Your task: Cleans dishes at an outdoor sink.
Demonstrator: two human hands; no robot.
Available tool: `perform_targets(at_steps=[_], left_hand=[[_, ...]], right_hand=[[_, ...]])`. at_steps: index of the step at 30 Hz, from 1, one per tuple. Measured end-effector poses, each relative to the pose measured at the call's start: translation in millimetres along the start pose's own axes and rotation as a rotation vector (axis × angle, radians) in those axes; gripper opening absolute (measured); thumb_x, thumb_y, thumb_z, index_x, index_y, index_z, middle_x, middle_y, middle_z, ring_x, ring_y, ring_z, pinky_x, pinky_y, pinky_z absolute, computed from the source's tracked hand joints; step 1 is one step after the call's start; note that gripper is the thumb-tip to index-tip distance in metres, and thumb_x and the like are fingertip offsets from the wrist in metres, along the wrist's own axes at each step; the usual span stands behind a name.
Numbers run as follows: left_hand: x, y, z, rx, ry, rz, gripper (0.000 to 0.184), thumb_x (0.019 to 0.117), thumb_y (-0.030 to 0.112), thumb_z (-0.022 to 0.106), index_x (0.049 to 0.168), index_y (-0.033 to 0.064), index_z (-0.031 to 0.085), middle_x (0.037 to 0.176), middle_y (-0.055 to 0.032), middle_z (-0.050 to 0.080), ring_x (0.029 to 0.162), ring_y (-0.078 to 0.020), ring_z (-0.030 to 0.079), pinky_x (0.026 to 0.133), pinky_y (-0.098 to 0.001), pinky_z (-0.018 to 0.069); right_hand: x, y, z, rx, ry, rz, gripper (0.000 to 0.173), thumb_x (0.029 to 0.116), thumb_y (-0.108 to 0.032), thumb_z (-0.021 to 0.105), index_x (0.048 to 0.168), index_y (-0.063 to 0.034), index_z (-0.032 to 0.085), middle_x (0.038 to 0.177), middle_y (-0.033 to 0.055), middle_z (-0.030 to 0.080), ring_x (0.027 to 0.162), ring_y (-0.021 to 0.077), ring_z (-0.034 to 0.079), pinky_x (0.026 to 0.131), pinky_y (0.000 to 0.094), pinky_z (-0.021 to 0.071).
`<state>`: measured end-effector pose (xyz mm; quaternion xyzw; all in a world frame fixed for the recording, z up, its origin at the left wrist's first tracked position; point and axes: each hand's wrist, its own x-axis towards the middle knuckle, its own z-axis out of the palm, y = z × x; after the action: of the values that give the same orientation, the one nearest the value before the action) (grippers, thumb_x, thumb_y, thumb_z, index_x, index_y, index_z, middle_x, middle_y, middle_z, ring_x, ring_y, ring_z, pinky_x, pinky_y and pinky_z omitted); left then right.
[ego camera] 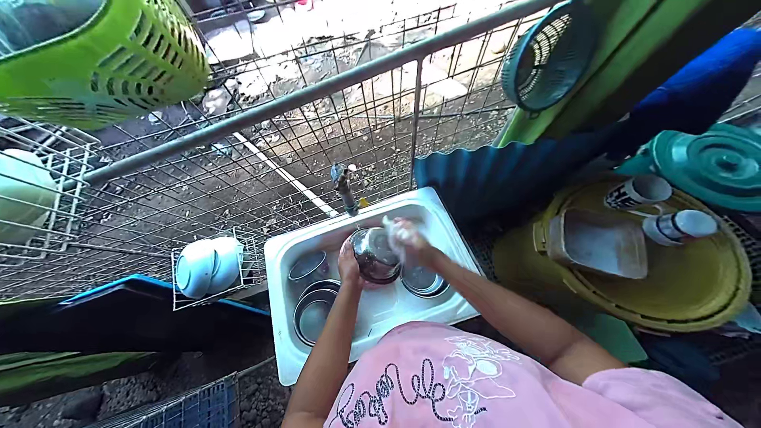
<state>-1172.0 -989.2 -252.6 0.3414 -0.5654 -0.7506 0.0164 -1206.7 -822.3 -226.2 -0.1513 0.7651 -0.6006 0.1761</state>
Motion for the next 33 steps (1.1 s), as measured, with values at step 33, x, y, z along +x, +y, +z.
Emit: perform_targets(at_steps=[33], left_hand=[[-41.4,-4.4,10.6,-0.025,0.048,0.073,0.053,0.1137,0.033,0.028,0.125,-0.0102,0.055,0.118,-0.0216,0.061,0.107,-0.0195,0.061,0.097,-0.0379,0.0500]], right_hand=[[-8.6,24.6,28.1,-0.193,0.203,0.035,0.040,0.1046,-0.011,0.048,0.138,0.0085,0.058,0.143,0.0248,0.059,0.139,0.0308,0.053,0.121,0.0428,0.0373]])
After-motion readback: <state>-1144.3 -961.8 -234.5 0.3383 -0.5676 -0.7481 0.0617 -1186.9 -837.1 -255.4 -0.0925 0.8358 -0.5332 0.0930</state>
